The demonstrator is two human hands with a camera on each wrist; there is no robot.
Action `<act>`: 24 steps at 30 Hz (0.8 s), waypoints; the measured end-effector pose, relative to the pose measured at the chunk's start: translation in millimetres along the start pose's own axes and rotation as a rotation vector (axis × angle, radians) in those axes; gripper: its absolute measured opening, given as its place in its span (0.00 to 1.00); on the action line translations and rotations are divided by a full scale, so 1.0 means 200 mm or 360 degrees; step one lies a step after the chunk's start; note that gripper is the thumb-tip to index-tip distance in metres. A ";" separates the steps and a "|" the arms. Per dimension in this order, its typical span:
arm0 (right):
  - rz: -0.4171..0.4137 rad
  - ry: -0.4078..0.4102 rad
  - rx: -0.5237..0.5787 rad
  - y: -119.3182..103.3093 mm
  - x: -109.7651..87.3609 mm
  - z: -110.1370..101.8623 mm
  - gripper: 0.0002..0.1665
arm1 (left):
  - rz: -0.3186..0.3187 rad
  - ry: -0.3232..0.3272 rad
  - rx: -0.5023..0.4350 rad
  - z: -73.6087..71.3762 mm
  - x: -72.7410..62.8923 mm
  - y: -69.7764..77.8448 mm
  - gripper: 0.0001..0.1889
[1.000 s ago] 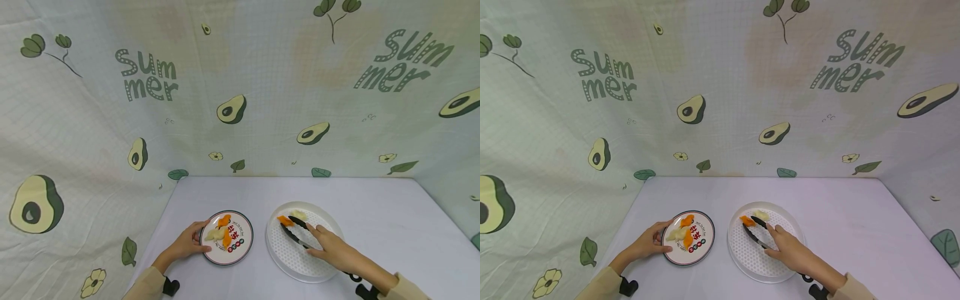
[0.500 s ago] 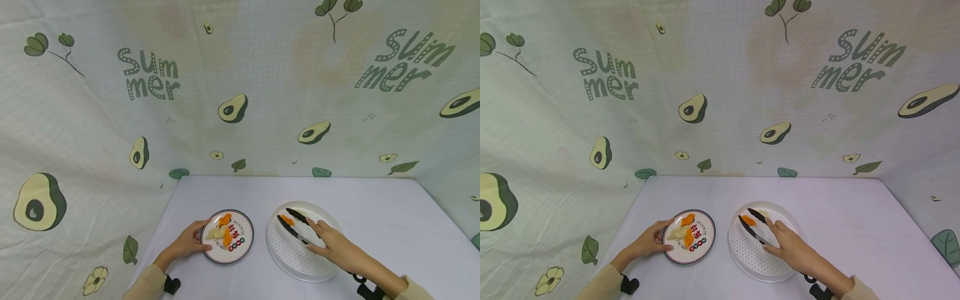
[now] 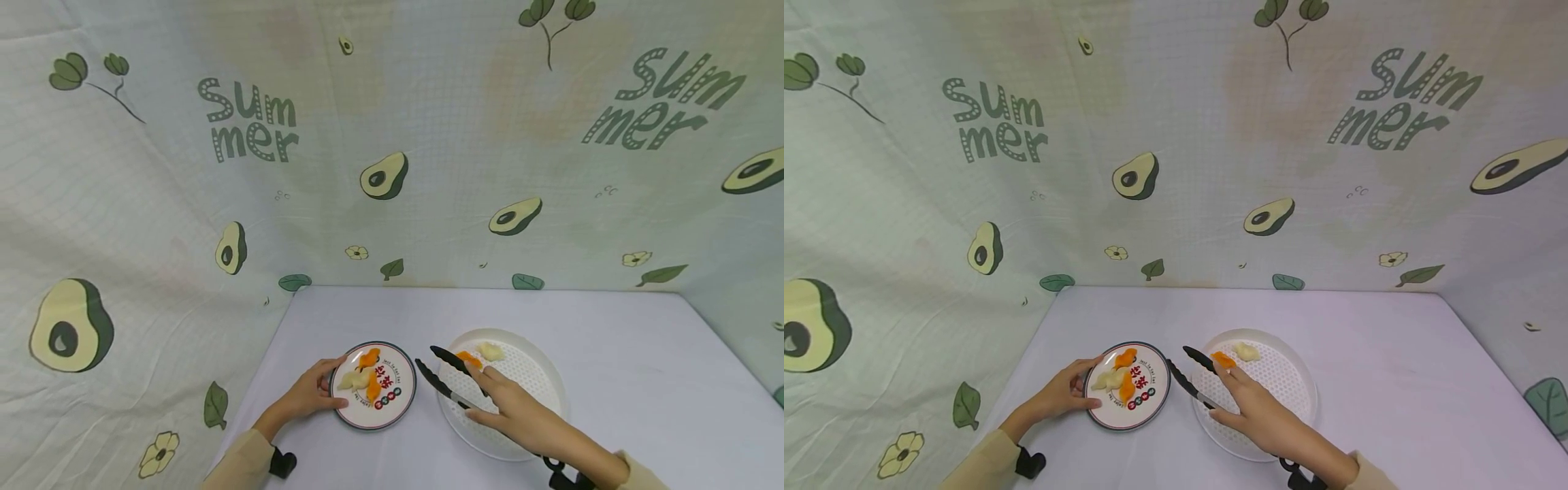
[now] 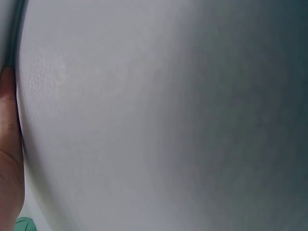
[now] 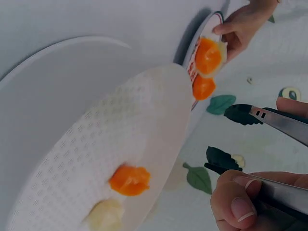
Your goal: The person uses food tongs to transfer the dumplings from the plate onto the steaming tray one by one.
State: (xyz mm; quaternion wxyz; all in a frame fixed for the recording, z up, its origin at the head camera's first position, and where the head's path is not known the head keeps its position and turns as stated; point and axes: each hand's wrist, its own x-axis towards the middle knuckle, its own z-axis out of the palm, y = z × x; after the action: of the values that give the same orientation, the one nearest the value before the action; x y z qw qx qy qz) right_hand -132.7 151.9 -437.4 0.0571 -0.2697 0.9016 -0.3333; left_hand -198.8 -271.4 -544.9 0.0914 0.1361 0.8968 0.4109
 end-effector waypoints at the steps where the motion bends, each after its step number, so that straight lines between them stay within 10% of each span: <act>1: -0.0003 -0.0009 0.0013 -0.01 0.01 0.01 0.48 | 0.0002 -0.0003 -0.0001 0.00 0.00 0.00 0.47; 24: 0.0048 -0.0283 0.0105 -0.19 0.14 0.27 0.52 | 0.0052 -0.0014 -0.0029 0.00 0.00 -0.01 0.47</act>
State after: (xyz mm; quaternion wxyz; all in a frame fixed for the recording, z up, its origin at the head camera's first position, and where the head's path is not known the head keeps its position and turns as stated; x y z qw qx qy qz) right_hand -123.3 82.8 -453.8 0.1507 -0.2825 0.8855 -0.3366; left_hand -198.4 -272.8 -546.2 0.0898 0.1517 0.8903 0.4198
